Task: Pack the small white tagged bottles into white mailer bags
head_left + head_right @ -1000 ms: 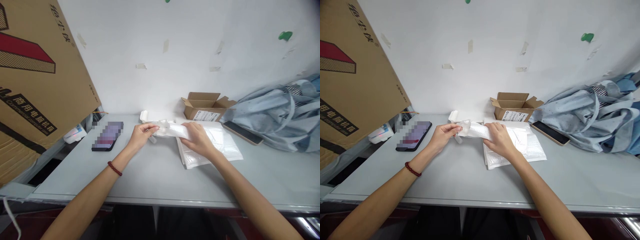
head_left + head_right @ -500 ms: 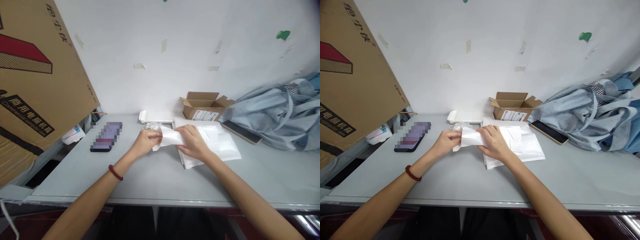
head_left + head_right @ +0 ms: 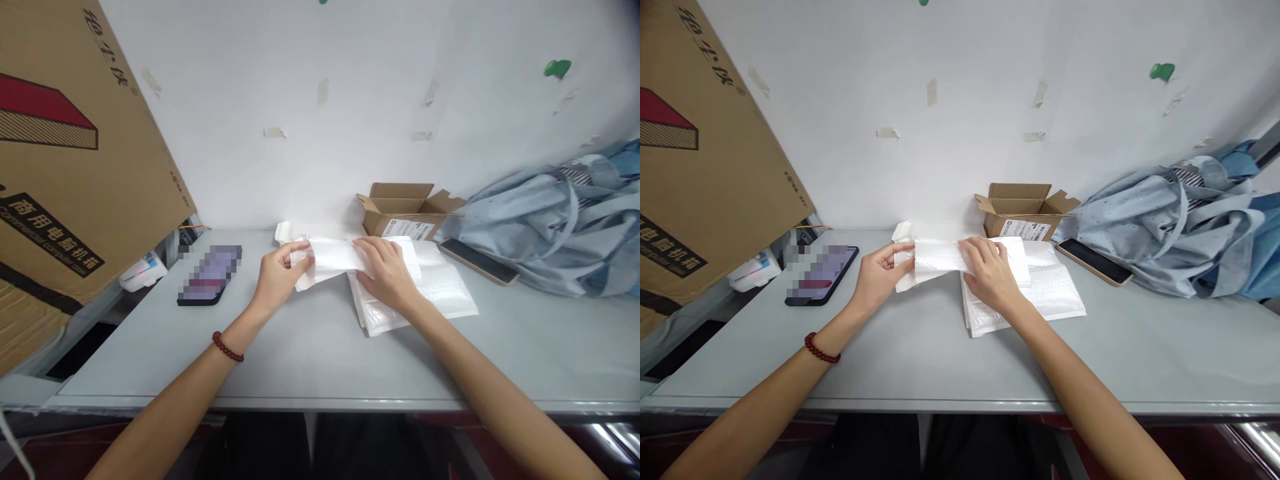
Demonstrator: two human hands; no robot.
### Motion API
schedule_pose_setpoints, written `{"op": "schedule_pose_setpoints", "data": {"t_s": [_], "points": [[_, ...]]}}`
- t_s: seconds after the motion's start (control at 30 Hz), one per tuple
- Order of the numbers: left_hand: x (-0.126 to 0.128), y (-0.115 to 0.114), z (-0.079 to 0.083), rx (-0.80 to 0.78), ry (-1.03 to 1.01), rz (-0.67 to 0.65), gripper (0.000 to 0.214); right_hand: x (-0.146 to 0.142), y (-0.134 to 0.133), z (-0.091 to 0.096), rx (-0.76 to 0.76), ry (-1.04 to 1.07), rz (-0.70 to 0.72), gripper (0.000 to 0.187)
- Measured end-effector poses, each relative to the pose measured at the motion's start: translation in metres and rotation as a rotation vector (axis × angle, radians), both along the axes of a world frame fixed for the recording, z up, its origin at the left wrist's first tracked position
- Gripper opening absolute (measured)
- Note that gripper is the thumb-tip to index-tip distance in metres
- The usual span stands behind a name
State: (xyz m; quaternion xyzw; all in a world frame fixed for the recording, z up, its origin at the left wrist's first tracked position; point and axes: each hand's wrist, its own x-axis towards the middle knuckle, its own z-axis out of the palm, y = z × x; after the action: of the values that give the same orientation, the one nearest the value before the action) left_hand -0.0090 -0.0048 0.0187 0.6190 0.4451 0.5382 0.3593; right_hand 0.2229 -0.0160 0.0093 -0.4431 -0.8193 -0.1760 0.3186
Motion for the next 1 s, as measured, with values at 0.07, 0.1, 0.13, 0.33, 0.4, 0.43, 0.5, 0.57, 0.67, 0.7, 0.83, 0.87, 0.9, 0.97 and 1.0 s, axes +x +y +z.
{"op": "schedule_pose_setpoints", "data": {"t_s": [0.07,0.1,0.13,0.33,0.4,0.43,0.5,0.57,0.67,0.7,0.83,0.87,0.9,0.97,1.0], "points": [[0.001,0.000,-0.001,-0.041,0.022,-0.003,0.033,0.000,0.001,-0.002,-0.009,-0.013,-0.019,0.058],[0.001,0.000,-0.002,-0.061,0.045,-0.009,0.030,0.000,0.001,-0.003,-0.009,-0.023,-0.026,0.058],[0.001,0.001,-0.004,-0.082,0.067,-0.022,0.027,0.000,0.001,-0.003,-0.007,-0.035,-0.030,0.057],[0.003,0.003,-0.009,-0.158,0.101,-0.167,0.021,-0.004,-0.001,-0.004,0.022,-0.105,0.006,0.045],[0.004,0.001,-0.007,-0.147,0.106,-0.229,0.021,-0.005,-0.002,-0.004,0.025,-0.108,0.038,0.043],[0.004,0.000,-0.006,-0.140,0.108,-0.254,0.021,-0.006,-0.002,-0.004,0.027,-0.107,0.056,0.042],[0.006,-0.002,-0.005,-0.123,0.121,-0.276,0.021,-0.007,-0.003,-0.004,0.037,-0.103,0.090,0.040],[0.008,-0.005,-0.004,-0.101,0.152,-0.257,0.021,-0.009,-0.004,-0.004,0.054,-0.103,0.119,0.041],[0.011,-0.007,-0.006,-0.058,0.207,-0.184,0.020,-0.014,-0.007,-0.006,0.067,-0.101,0.142,0.046],[0.012,-0.008,-0.006,-0.045,0.210,-0.165,0.018,-0.017,-0.009,-0.006,0.074,-0.099,0.138,0.048],[0.015,-0.009,-0.007,-0.041,0.125,-0.152,0.017,-0.028,-0.016,-0.009,0.142,-0.088,0.087,0.045],[0.015,-0.009,-0.007,-0.053,0.090,-0.157,0.018,-0.030,-0.017,-0.010,0.159,-0.087,0.080,0.043],[0.014,-0.009,-0.006,-0.071,0.054,-0.168,0.019,-0.032,-0.018,-0.010,0.171,-0.088,0.077,0.040],[0.014,-0.010,-0.004,-0.110,-0.014,-0.213,0.021,-0.035,-0.020,-0.010,0.190,-0.091,0.081,0.035],[0.015,-0.010,-0.003,-0.131,-0.047,-0.247,0.021,-0.035,-0.020,-0.011,0.196,-0.091,0.083,0.033]]}}
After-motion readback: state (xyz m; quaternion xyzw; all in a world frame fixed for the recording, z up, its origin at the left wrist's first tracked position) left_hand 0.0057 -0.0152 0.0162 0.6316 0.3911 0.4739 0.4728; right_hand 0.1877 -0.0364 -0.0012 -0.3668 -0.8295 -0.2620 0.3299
